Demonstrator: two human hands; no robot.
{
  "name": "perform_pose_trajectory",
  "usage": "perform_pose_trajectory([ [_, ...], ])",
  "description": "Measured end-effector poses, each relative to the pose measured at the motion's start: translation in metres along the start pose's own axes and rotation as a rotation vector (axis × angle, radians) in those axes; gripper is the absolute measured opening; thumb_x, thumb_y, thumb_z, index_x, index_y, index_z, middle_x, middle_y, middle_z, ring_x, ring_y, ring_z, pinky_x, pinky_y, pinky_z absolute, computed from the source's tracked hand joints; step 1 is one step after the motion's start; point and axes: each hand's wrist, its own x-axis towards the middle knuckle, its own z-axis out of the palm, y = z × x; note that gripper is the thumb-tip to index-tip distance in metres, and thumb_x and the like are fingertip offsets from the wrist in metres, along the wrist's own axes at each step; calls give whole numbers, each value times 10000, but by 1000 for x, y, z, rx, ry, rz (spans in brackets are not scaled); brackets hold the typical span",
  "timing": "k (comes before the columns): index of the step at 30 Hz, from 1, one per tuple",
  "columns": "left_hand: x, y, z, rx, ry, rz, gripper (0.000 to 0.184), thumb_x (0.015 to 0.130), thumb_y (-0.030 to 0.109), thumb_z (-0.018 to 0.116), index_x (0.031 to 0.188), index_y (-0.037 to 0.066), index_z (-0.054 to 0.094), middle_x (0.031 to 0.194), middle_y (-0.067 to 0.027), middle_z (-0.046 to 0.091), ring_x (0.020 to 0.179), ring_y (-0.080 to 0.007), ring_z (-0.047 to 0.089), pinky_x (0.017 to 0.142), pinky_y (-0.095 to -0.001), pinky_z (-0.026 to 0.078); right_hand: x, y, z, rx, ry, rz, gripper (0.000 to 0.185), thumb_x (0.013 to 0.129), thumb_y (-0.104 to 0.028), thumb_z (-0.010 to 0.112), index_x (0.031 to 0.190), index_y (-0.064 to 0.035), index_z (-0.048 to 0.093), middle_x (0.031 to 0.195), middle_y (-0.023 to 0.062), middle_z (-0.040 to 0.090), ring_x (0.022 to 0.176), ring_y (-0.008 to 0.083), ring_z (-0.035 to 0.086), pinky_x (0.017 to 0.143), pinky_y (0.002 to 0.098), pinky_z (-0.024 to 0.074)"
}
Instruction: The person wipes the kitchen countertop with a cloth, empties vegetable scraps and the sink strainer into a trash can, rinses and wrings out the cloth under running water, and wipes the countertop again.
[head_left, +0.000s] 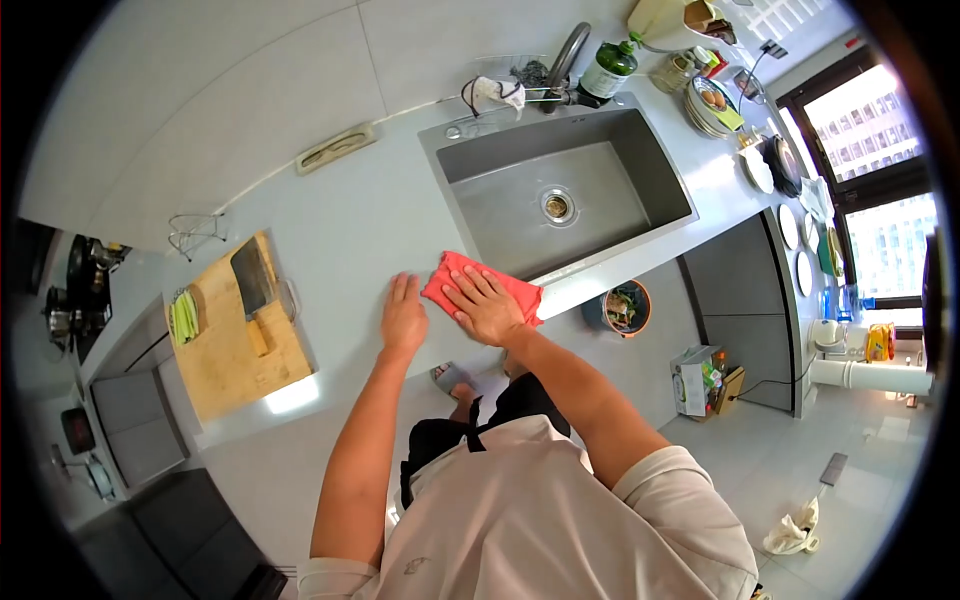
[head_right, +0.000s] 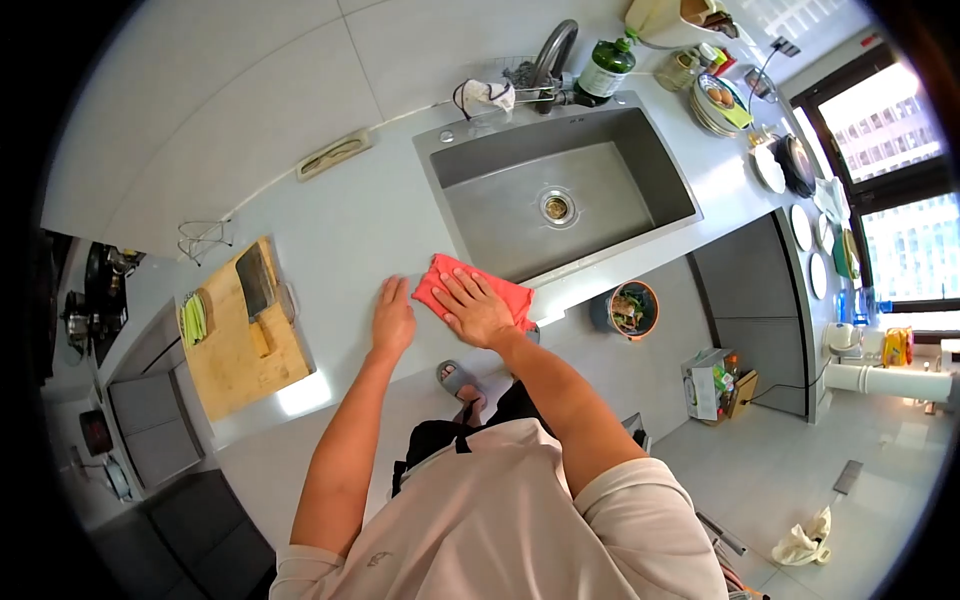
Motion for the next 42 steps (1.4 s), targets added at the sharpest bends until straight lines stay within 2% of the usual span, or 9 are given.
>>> perform_pose_trajectory([
  [3,4,17,3,-4,0,103,499,968,74,588,1462,36,521,1549,-188,473,1465,-392,410,1160,-489,396,-19,3,-2,220,58,92,607,1023,-394,553,1564,-145,441,1663,164,330,1531,380,295,1249,540,224],
  [6,14,27,9,31,44,151,518,967,112,628,1473,69,525,1484,-183,517,1398,-386,469,1118,-491,422,-44,-2,-2,156,458,715,655,963,-355,672,1521,-81,465,1598,242,375,1465,445,350,1186,562,303],
  [9,16,42,6,52,79,136,546,954,134,667,1482,114,530,1402,-179,558,1278,-375,548,1041,-479,470,-60,-11,-1,-42,434,957,577,911,-349,741,1369,-35,584,1530,279,432,1378,491,415,1115,556,376],
  [12,19,46,11,-42,-35,41,587,935,134,693,1497,150,522,1321,-181,584,1156,-369,608,953,-458,520,-67,-15,-10,133,376,878,514,862,-318,792,1253,-26,632,1506,256,443,1324,492,433,1064,572,405],
  [13,21,45,16,-91,-97,-4,603,929,132,700,1503,161,516,1295,-182,591,1117,-368,624,924,-451,536,-64,-19,-18,141,398,846,357,852,-237,784,1126,-44,661,1329,211,576,1208,425,540,983,543,459],
  [17,8,50,32,-57,-162,-90,624,911,133,717,1495,106,499,1214,-179,599,1048,-368,637,875,-449,551,-66,5,-13,313,332,807,215,852,-147,754,1013,-66,637,897,151,685,906,389,655,803,515,507],
  [22,-26,123,26,168,-26,12,563,900,93,685,1443,74,539,1286,-187,607,1240,-348,581,1007,-499,501,-93,69,-55,70,429,765,316,822,-146,765,1121,-113,668,1137,128,669,1110,344,621,911,483,494],
  [28,-26,131,75,231,-92,556,623,884,-26,586,1493,91,532,1583,-94,465,1470,-316,423,1148,-482,422,-127,77,-40,32,333,260,427,924,-153,633,1350,-143,647,1419,106,607,1357,315,519,1111,464,432],
  [42,21,270,140,334,-325,533,729,897,-10,539,1596,144,401,1677,-60,351,1547,-312,313,1241,-452,314,-209,221,-66,47,161,370,474,1008,-249,581,1481,-226,574,1576,47,501,1498,284,396,1220,451,346],
])
